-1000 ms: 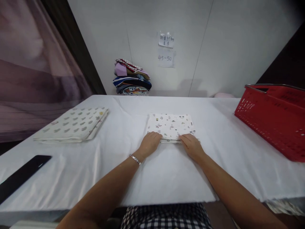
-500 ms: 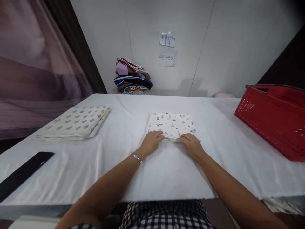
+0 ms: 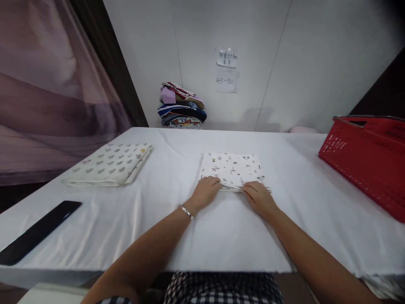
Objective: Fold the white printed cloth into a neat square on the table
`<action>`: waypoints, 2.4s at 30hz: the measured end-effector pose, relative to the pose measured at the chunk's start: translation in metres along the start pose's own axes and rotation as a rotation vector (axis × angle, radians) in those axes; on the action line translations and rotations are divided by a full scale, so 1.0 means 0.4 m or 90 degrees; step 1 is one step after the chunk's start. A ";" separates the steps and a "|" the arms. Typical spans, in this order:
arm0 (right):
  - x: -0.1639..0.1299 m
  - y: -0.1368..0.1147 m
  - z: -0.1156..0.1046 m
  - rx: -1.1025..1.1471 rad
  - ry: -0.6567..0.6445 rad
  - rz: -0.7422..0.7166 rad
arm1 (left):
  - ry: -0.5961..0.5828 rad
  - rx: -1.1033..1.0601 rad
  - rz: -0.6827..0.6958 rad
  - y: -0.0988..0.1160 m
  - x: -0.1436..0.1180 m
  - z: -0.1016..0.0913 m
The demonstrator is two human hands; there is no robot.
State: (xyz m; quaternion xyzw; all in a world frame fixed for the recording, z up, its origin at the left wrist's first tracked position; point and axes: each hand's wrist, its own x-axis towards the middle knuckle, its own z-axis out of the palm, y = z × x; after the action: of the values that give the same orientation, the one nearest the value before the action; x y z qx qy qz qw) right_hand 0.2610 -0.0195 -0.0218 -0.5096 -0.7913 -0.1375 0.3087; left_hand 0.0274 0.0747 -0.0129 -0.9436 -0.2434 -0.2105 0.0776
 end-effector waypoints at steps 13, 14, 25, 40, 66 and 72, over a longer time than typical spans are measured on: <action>-0.007 0.012 0.014 -0.022 0.002 -0.001 | -0.016 0.023 -0.028 0.002 0.006 0.015; -0.007 0.012 0.014 -0.023 0.003 0.002 | -0.018 0.027 -0.033 0.002 0.006 0.017; -0.015 0.014 -0.008 -0.024 -0.039 0.005 | 0.005 -0.003 -0.013 0.009 0.007 0.004; -0.053 0.099 -0.060 -0.095 0.008 0.019 | -0.018 0.003 -0.019 0.016 0.021 -0.014; -0.085 0.116 -0.069 -0.085 -0.063 0.084 | 0.011 0.007 -0.114 -0.057 -0.068 -0.035; -0.099 0.126 -0.066 -0.069 -0.061 0.091 | 0.025 -0.090 -0.243 -0.065 -0.100 -0.050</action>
State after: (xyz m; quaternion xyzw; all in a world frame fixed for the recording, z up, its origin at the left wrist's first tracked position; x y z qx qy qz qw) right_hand 0.3265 -0.0398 -0.0313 -0.5868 -0.7580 -0.1333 0.2518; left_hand -0.0240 0.0752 -0.0113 -0.8793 -0.4008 -0.2560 -0.0253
